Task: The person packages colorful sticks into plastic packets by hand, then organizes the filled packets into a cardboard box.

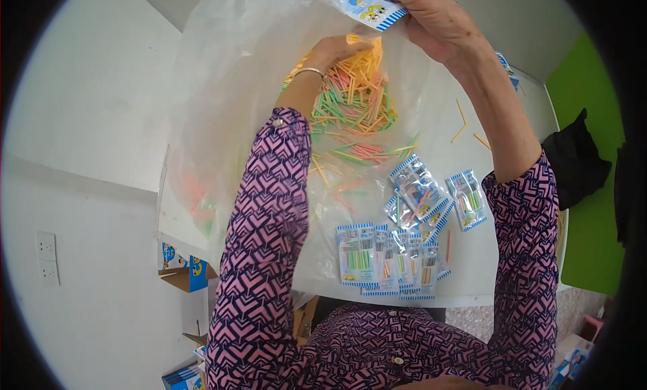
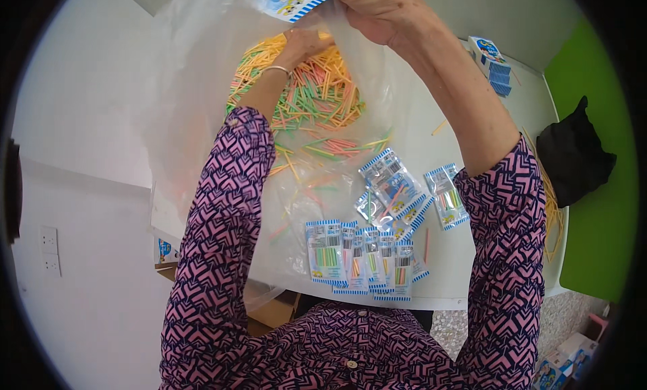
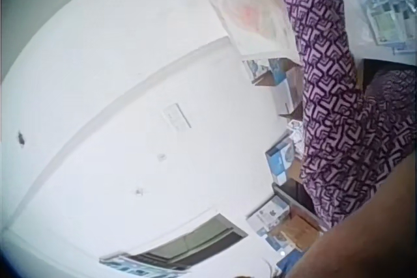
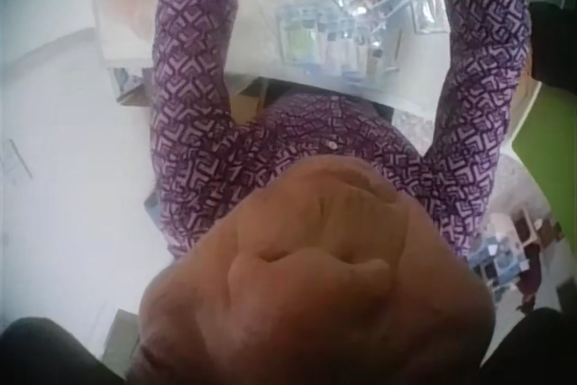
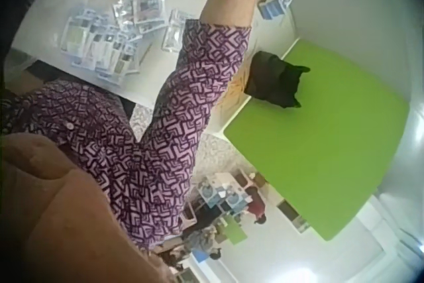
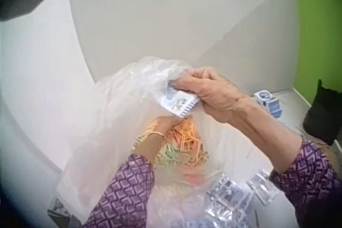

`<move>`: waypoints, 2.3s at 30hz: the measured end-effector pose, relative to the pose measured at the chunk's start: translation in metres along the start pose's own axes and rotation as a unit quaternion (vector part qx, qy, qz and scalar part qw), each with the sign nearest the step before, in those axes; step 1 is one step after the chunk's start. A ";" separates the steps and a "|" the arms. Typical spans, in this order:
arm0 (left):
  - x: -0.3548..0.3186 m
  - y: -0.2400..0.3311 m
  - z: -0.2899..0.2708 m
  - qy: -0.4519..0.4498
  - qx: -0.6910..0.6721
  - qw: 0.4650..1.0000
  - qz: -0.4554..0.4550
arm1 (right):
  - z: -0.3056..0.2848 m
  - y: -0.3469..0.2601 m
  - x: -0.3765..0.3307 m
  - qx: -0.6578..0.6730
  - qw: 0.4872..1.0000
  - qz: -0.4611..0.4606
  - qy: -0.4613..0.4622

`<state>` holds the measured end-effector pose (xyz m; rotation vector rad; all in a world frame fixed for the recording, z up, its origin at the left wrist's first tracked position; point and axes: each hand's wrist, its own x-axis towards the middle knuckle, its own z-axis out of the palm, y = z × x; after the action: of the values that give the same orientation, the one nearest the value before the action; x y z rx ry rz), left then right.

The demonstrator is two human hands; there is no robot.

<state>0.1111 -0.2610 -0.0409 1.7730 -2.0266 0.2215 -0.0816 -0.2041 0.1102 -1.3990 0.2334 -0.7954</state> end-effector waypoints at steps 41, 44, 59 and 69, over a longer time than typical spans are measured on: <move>-0.164 0.044 -0.267 -0.200 -0.272 0.922 -0.192 | -0.006 0.020 -0.025 -0.267 0.929 -0.194 0.166; -0.168 0.056 -0.301 -0.228 -0.338 0.893 -0.193 | 0.003 0.019 -0.024 -0.372 0.903 -0.129 0.174; -0.067 -0.086 -0.227 -0.087 -0.888 0.446 -0.063 | -0.024 0.055 -0.011 -0.294 0.939 -0.062 0.168; -0.089 -0.096 -0.019 -0.088 0.087 0.992 -0.001 | -0.046 0.012 -0.135 -0.353 0.930 -0.005 0.099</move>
<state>0.2157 -0.1894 -0.0767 1.9626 -2.1856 0.2558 -0.2022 -0.1566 0.0490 -1.9912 0.7243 -0.9061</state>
